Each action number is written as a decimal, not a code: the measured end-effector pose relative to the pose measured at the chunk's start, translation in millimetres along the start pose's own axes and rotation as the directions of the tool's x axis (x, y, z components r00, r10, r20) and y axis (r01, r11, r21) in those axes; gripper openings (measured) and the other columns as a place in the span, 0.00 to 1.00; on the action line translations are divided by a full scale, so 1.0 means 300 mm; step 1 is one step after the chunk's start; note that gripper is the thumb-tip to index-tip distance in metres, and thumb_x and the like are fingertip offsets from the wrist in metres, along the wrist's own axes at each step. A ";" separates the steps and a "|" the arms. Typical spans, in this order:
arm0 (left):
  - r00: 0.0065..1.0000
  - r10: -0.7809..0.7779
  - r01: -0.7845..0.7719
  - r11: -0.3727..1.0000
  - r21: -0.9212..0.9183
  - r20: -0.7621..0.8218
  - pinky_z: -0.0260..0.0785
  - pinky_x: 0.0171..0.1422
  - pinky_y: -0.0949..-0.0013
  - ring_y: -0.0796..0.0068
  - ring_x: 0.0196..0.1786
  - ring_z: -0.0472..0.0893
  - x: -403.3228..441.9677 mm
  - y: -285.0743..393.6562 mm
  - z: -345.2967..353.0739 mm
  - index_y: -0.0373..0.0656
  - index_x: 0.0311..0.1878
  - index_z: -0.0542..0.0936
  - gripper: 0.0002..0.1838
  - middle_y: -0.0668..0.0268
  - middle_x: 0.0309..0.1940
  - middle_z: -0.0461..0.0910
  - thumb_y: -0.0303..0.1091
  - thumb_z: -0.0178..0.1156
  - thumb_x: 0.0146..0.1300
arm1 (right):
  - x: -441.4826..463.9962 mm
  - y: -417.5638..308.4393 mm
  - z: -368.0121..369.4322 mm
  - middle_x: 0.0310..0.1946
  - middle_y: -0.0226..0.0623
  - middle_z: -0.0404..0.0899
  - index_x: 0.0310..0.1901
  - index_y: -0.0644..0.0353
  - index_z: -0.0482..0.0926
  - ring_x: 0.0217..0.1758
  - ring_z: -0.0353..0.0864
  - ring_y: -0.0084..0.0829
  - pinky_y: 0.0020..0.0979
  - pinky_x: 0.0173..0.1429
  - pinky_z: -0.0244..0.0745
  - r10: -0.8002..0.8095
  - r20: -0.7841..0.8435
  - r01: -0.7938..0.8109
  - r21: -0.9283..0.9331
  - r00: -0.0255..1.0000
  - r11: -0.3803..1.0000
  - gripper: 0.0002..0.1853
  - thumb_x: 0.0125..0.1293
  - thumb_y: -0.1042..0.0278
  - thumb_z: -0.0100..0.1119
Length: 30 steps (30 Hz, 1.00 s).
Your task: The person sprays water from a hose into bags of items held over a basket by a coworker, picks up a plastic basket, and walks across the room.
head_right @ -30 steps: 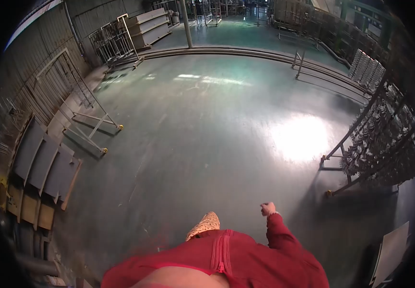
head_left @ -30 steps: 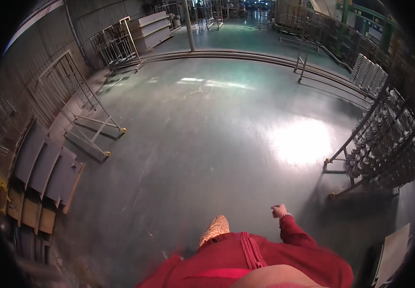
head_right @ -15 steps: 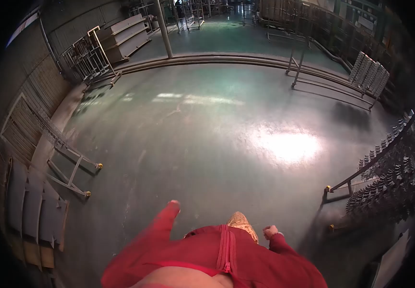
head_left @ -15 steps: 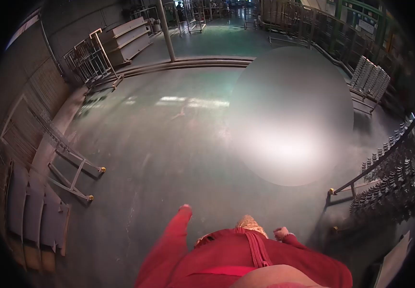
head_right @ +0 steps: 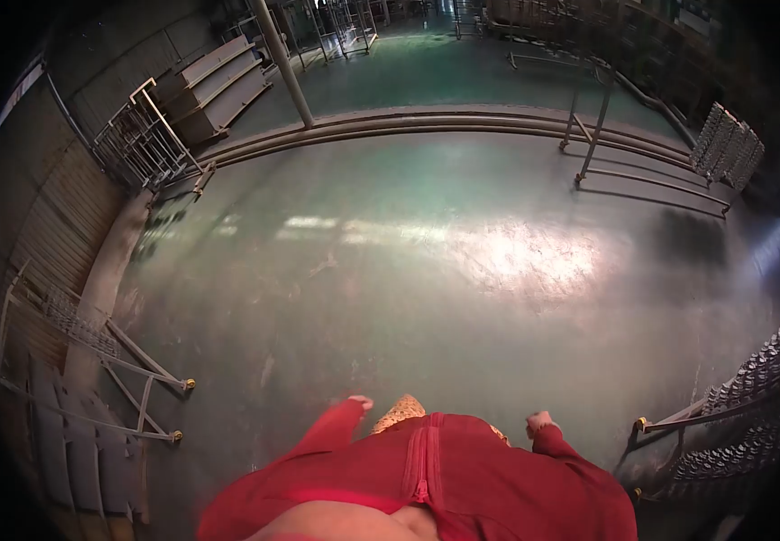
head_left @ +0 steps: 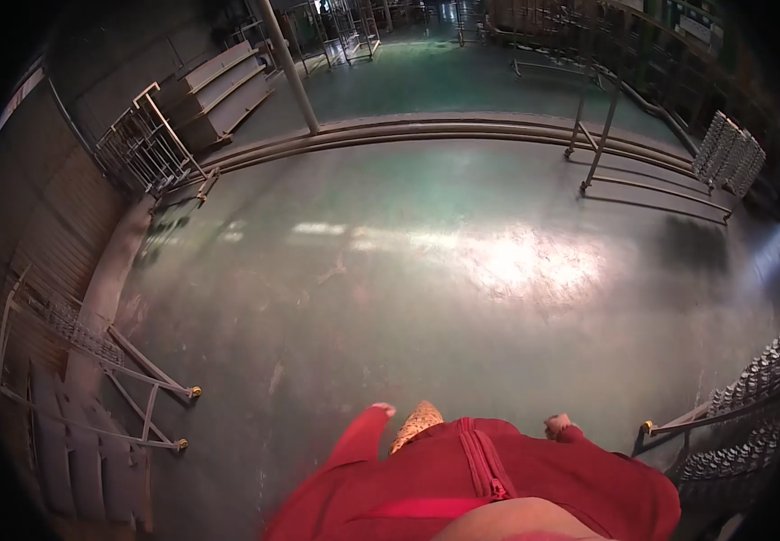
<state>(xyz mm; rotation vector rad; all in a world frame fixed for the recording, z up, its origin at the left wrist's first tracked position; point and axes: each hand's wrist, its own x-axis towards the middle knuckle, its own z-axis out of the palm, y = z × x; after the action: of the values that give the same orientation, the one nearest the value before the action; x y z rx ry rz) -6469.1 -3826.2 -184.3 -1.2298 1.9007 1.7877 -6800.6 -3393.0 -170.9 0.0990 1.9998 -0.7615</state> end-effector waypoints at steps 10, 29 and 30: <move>0.803 -0.558 0.447 0.331 0.831 -0.210 0.64 0.44 0.67 0.74 0.41 0.71 0.316 0.174 -0.730 0.49 0.43 0.74 0.16 0.68 0.39 0.72 0.42 0.51 0.52 | 0.665 -1.816 0.010 0.20 0.37 0.74 0.39 0.63 0.75 0.21 0.74 0.25 0.25 0.26 0.71 -0.580 -0.025 0.580 0.097 0.814 0.809 0.15 0.50 0.72 0.43; 0.896 0.362 -0.207 0.853 0.480 -0.257 0.65 0.47 0.67 0.67 0.43 0.69 2.597 2.194 -1.364 0.56 0.35 0.78 0.19 0.63 0.40 0.68 0.24 0.64 0.37 | 1.813 -2.638 -0.369 0.18 0.41 0.75 0.27 0.63 0.76 0.20 0.75 0.31 0.31 0.22 0.70 0.313 -0.177 -0.338 -0.134 0.933 0.932 0.07 0.48 0.69 0.54; 0.920 0.259 -0.100 0.881 0.462 -0.295 0.68 0.41 0.66 0.68 0.35 0.74 2.620 2.116 -1.439 0.55 0.34 0.78 0.17 0.64 0.35 0.72 0.24 0.63 0.38 | 1.938 -2.833 -0.387 0.18 0.41 0.74 0.26 0.63 0.76 0.19 0.75 0.31 0.31 0.21 0.69 0.246 -0.164 -0.263 -0.096 0.955 0.960 0.07 0.48 0.70 0.54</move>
<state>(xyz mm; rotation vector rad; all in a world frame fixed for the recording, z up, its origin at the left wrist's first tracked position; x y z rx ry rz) -7247.1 -4602.2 -192.0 -1.2892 2.5181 1.1501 -7511.9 -4146.0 -200.2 0.3484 2.1180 -0.4818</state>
